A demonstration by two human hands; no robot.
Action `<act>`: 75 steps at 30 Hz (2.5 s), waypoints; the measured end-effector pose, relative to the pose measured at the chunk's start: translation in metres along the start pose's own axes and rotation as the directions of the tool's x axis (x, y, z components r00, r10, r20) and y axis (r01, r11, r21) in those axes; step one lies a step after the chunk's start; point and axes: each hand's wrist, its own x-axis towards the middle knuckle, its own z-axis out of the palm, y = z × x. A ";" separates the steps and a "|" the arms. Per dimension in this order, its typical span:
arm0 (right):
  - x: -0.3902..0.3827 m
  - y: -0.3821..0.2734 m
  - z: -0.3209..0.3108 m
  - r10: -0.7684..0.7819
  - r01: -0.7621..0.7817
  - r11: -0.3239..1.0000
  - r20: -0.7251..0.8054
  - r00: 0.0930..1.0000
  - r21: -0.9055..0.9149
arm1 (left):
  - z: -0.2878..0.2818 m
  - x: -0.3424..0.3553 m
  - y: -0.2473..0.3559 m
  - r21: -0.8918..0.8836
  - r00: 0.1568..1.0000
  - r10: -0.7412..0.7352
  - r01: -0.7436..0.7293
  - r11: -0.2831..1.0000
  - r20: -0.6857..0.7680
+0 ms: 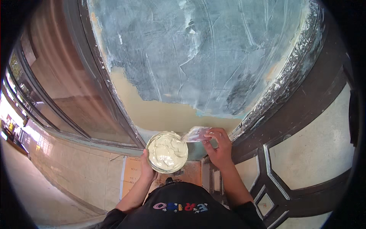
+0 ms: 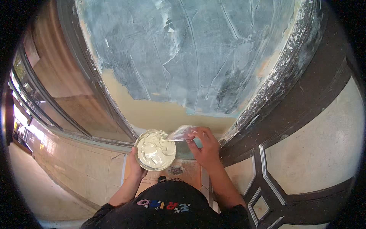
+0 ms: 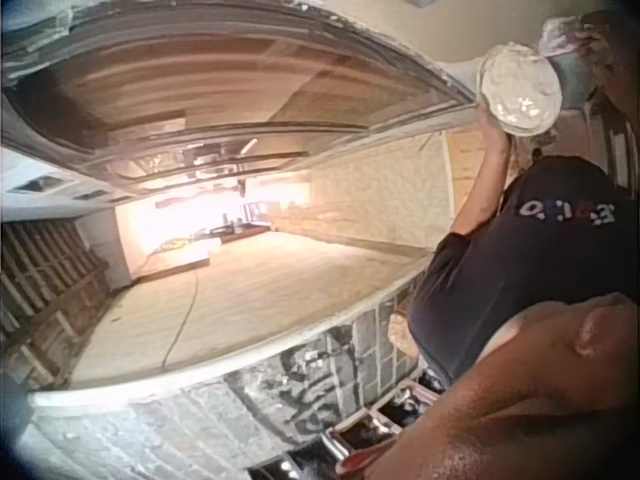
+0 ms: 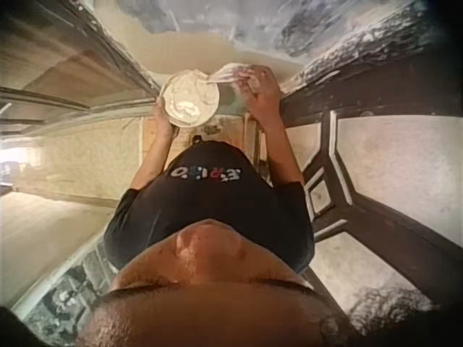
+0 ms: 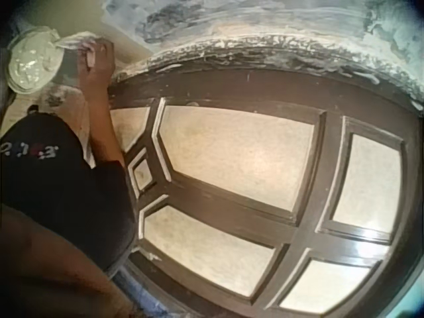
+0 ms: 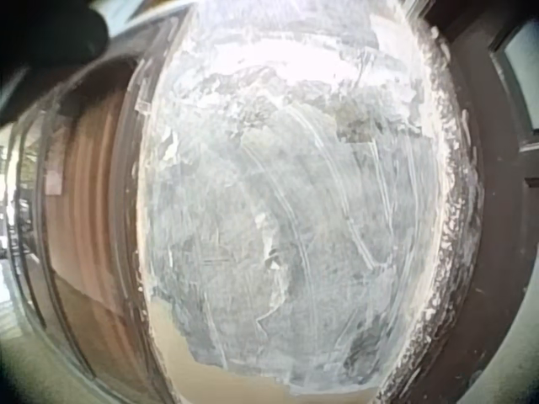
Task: The person applies filler compound from a container tub onto a section of a wall using a putty knife.
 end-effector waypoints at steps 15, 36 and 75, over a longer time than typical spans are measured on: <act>-0.127 0.109 0.076 0.717 -0.686 0.579 0.126 0.686 0.441 | -0.035 0.027 0.002 -0.072 0.990 -0.120 0.125 0.990 0.077; -0.097 0.142 0.102 0.852 -0.640 0.159 0.223 0.473 0.752 | -0.037 0.015 -0.015 -0.076 0.987 -0.135 0.129 0.989 -0.084; -0.016 0.091 0.171 0.834 -0.472 -0.045 0.293 0.467 0.880 | -0.064 0.022 0.002 0.041 0.982 -0.179 0.182 0.982 -0.066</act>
